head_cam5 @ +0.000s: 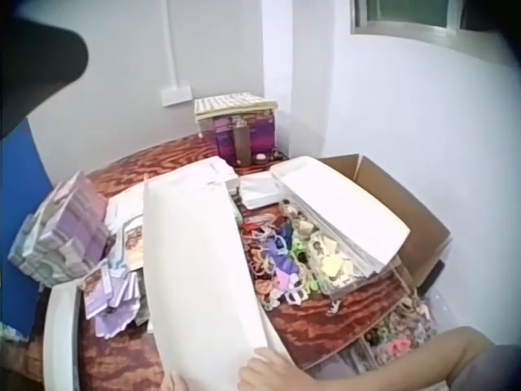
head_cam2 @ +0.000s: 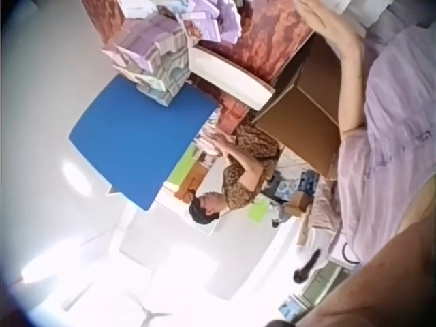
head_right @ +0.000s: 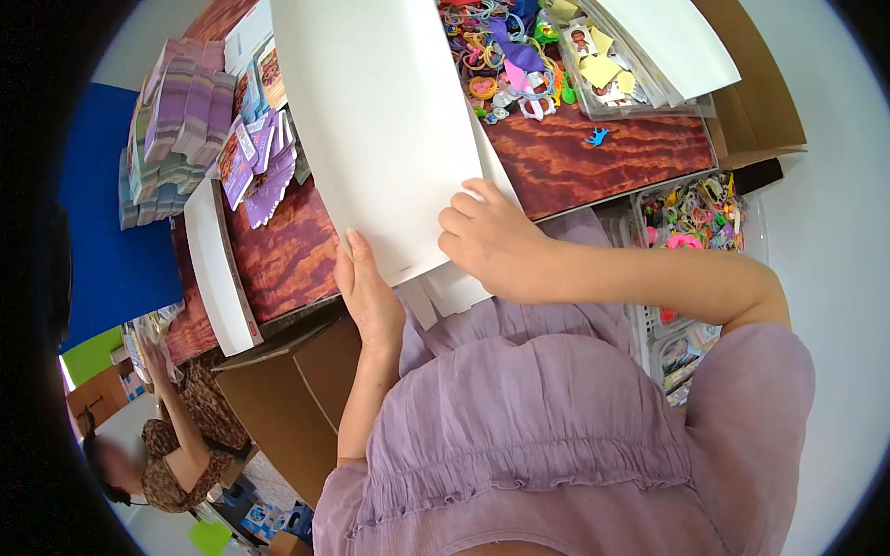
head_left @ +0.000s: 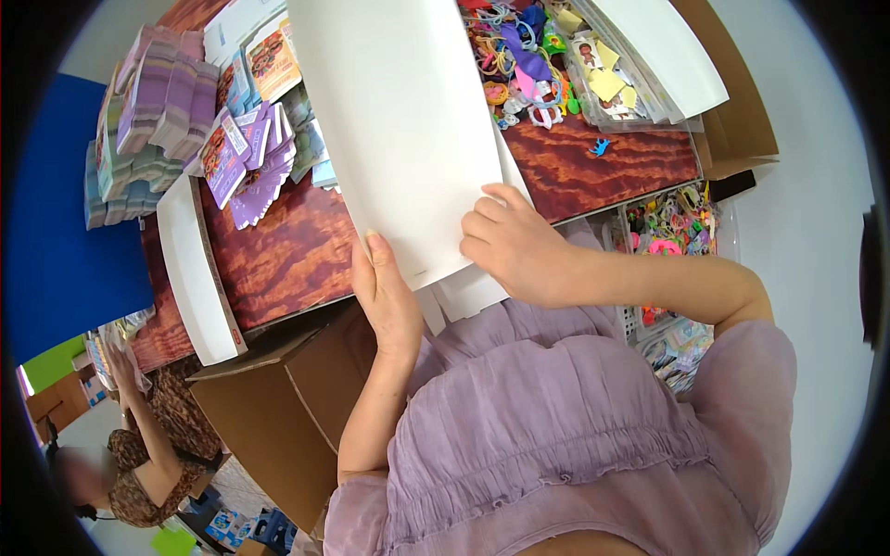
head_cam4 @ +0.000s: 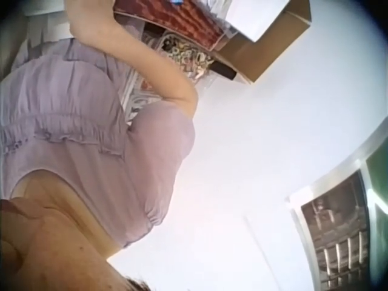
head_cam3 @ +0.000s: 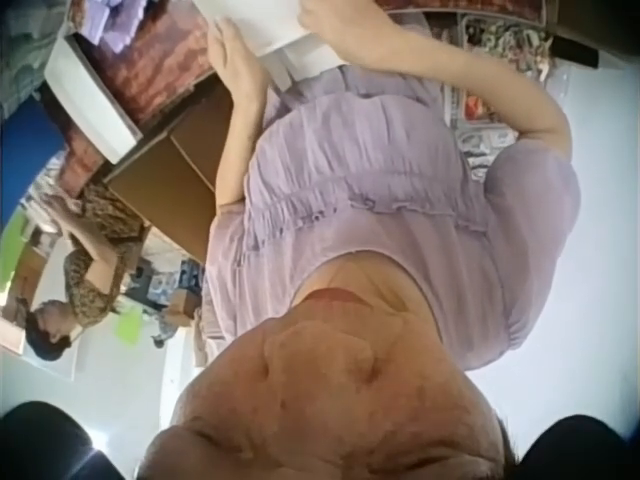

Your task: Folding flat white cardboard sheets into boxes.

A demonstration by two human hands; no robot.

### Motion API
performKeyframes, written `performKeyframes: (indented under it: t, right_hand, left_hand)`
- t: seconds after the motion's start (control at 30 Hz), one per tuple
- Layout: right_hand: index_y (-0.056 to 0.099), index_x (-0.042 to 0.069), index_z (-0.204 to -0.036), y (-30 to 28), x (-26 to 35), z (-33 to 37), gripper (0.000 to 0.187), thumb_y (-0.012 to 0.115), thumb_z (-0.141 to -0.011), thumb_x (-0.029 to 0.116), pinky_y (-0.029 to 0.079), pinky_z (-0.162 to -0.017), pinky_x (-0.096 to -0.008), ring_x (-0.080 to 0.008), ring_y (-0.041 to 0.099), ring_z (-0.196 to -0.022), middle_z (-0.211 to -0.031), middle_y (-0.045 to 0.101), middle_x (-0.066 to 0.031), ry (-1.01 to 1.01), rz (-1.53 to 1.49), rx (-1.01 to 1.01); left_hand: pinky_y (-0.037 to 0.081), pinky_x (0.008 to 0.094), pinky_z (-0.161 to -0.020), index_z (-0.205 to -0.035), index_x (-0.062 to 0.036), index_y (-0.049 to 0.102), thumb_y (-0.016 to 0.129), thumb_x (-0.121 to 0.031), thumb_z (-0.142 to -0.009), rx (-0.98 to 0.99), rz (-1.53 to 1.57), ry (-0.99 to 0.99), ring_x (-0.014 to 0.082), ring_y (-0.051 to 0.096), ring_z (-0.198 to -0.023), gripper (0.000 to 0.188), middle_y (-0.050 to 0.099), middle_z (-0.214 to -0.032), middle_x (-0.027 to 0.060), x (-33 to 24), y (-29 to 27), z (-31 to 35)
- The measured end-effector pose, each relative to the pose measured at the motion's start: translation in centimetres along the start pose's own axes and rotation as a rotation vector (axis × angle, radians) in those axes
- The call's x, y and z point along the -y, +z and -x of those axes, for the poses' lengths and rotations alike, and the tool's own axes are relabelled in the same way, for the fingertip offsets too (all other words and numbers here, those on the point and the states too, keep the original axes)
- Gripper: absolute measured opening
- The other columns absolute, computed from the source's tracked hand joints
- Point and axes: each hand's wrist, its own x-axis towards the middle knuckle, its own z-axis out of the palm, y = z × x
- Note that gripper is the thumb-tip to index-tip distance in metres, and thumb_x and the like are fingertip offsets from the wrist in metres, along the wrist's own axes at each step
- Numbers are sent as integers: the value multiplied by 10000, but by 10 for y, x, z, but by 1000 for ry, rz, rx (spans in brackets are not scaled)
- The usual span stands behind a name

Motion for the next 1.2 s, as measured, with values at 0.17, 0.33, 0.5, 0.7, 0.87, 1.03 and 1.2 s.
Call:
performKeyframes:
  t: [0.17,0.33,0.5,0.7,0.87,1.03,1.2]
  right_hand:
    - [639,116,-1360,-58,-10,-27,534,670,-834,202,394,-1127,-503,-300,540,-1305,-1329,621,-132,-133,259,-250]
    - [666,28,-1240,-137,-57,-77,328,610,-922,87,452,-1026,-401,-255,612,-1146,-1190,677,-118,-236,662,-245]
    - [671,60,-1058,-152,-84,-67,152,605,-947,141,510,-840,-402,-303,652,-906,-955,655,-172,255,115,165]
    - [665,-7,-1016,-100,-123,-33,165,630,-982,150,503,-703,-298,-128,615,-741,-811,662,-32,614,-585,-232]
    - [631,-25,-1265,-23,-100,-28,310,640,-992,122,518,-764,-273,-104,650,-860,-1021,711,-66,744,-965,-333]
    - [581,-11,-1363,-35,-63,-25,369,595,-1000,54,528,-828,-297,-139,650,-997,-1197,662,-132,700,-957,-415]
    - [608,49,-1367,-40,-51,17,401,581,-971,-15,537,-911,-350,-255,634,-1130,-1487,491,-214,236,-342,-236]
  left_hand:
    - [439,259,-756,-1099,36,655,494,-321,-1125,130,-142,45,73,502,-838,392,601,-898,-16,-7,-32,-30]
    - [447,239,-746,-1119,40,717,622,-238,-1062,438,-292,161,61,544,-848,300,664,-945,-29,-46,-78,-58]
    - [488,279,-774,-1278,5,671,590,-167,-1041,192,-331,386,102,594,-882,304,696,-1029,39,-86,-94,-104]
    - [513,317,-817,-1307,-21,659,649,25,-914,-20,-702,840,206,634,-954,395,683,-1198,135,-41,-92,-68]
    - [558,405,-836,-1247,-86,714,641,32,-797,652,-943,935,316,652,-998,471,621,-1354,176,-7,-64,-25]
    - [570,394,-762,-1100,-30,722,671,41,-750,643,-866,980,297,674,-941,360,687,-1170,119,1,-67,-33]
    - [567,383,-748,-1063,-27,705,661,-13,-785,576,-802,877,289,677,-949,282,689,-1151,102,-11,-77,-34]
